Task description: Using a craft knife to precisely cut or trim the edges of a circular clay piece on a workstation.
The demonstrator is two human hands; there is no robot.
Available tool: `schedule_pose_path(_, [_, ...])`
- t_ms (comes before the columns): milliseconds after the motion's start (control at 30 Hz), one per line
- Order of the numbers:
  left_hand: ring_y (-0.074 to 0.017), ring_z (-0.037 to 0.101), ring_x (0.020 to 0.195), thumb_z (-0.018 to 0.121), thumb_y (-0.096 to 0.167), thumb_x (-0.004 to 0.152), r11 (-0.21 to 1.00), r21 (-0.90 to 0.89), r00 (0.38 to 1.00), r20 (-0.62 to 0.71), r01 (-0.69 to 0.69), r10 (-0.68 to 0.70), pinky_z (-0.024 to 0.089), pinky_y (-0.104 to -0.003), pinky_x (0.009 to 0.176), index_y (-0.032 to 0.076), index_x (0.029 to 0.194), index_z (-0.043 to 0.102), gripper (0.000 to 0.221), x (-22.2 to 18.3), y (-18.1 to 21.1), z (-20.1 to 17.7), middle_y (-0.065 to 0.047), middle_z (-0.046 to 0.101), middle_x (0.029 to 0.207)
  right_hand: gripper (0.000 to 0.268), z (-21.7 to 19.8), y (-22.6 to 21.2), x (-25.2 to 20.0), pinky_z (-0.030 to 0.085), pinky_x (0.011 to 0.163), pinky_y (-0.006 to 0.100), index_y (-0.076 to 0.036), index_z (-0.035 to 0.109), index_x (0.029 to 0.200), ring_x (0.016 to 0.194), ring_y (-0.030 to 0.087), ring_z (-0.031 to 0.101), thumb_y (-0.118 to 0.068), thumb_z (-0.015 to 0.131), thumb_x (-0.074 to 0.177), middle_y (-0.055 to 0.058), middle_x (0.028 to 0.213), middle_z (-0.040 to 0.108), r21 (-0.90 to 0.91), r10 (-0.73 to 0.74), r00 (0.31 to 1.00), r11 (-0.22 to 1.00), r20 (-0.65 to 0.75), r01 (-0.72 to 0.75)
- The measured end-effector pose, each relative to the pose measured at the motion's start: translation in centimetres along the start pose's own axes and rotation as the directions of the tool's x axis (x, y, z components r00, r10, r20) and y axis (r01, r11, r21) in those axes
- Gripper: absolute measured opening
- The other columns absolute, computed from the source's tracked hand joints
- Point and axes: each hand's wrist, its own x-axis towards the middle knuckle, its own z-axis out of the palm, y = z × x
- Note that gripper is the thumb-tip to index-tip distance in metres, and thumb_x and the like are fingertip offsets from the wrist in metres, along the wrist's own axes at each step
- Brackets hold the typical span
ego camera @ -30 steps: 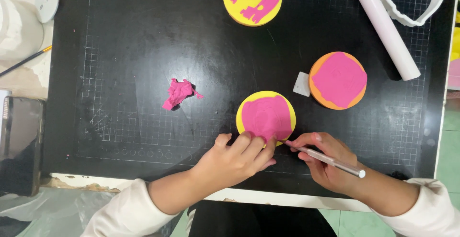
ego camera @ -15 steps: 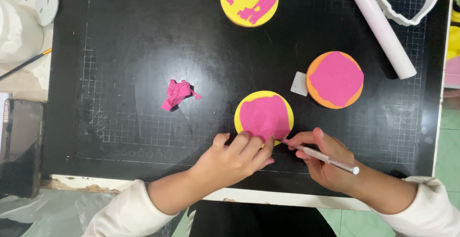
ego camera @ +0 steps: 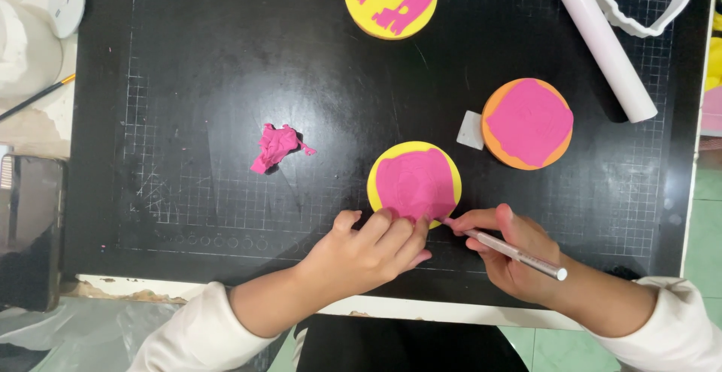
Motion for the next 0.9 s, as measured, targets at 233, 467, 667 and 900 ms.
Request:
schedule_pose_path(233, [-0.0070,0.052,0.080,0.070,0.064,0.094,1.000,-0.023,1.000,0.016,-0.009,0.009,0.035,-0.028,0.064,0.030,0.112,0.069,0.039,0.1,-0.1,0.0,0.012,0.052,0.087,0.074,0.3,-0.1,0.4,0.071,0.087,0.032,-0.010,0.013,0.166,0.100,0.024,0.081,-0.004,0.057,0.106,0.017,0.113,0.073,0.047,-0.025,0.999,0.999,-0.040,0.026])
schedule_pose_path(467, [-0.0071,0.056,0.082,0.073,0.059,0.093,0.999,-0.041,1.000,0.016,0.026,-0.026,0.036,-0.029,0.064,0.032,0.111,0.067,0.033,0.1,0.2,0.2,0.012,0.055,0.088,0.067,0.6,0.5,-0.6,0.072,0.092,0.032,-0.014,0.024,0.162,0.104,0.027,0.082,0.000,0.056,0.106,0.018,0.119,0.073,0.143,0.009,0.999,0.990,-0.049,-0.002])
schedule_pose_path(667, [-0.0071,0.056,0.081,0.072,0.058,0.094,0.999,-0.044,1.000,0.007,0.028,-0.028,0.036,-0.029,0.064,0.032,0.110,0.066,0.031,0.2,0.2,0.3,0.013,0.055,0.089,0.068,0.6,0.4,-0.1,0.073,0.094,0.037,-0.018,0.025,0.163,0.108,0.031,0.081,0.004,0.055,0.106,0.019,0.122,0.071,0.153,-0.031,0.999,0.988,-0.043,0.037])
schedule_pose_path(900, [-0.0067,0.055,0.080,0.072,0.056,0.094,0.999,-0.027,0.999,-0.013,0.031,-0.032,0.035,-0.029,0.066,0.033,0.108,0.066,0.027,0.3,0.1,0.2,0.013,0.054,0.086,0.069,0.4,0.4,0.0,0.072,0.092,0.036,-0.019,0.022,0.164,0.107,0.029,0.080,0.002,0.055,0.107,0.018,0.124,0.070,0.102,-0.028,1.000,0.994,-0.002,0.029])
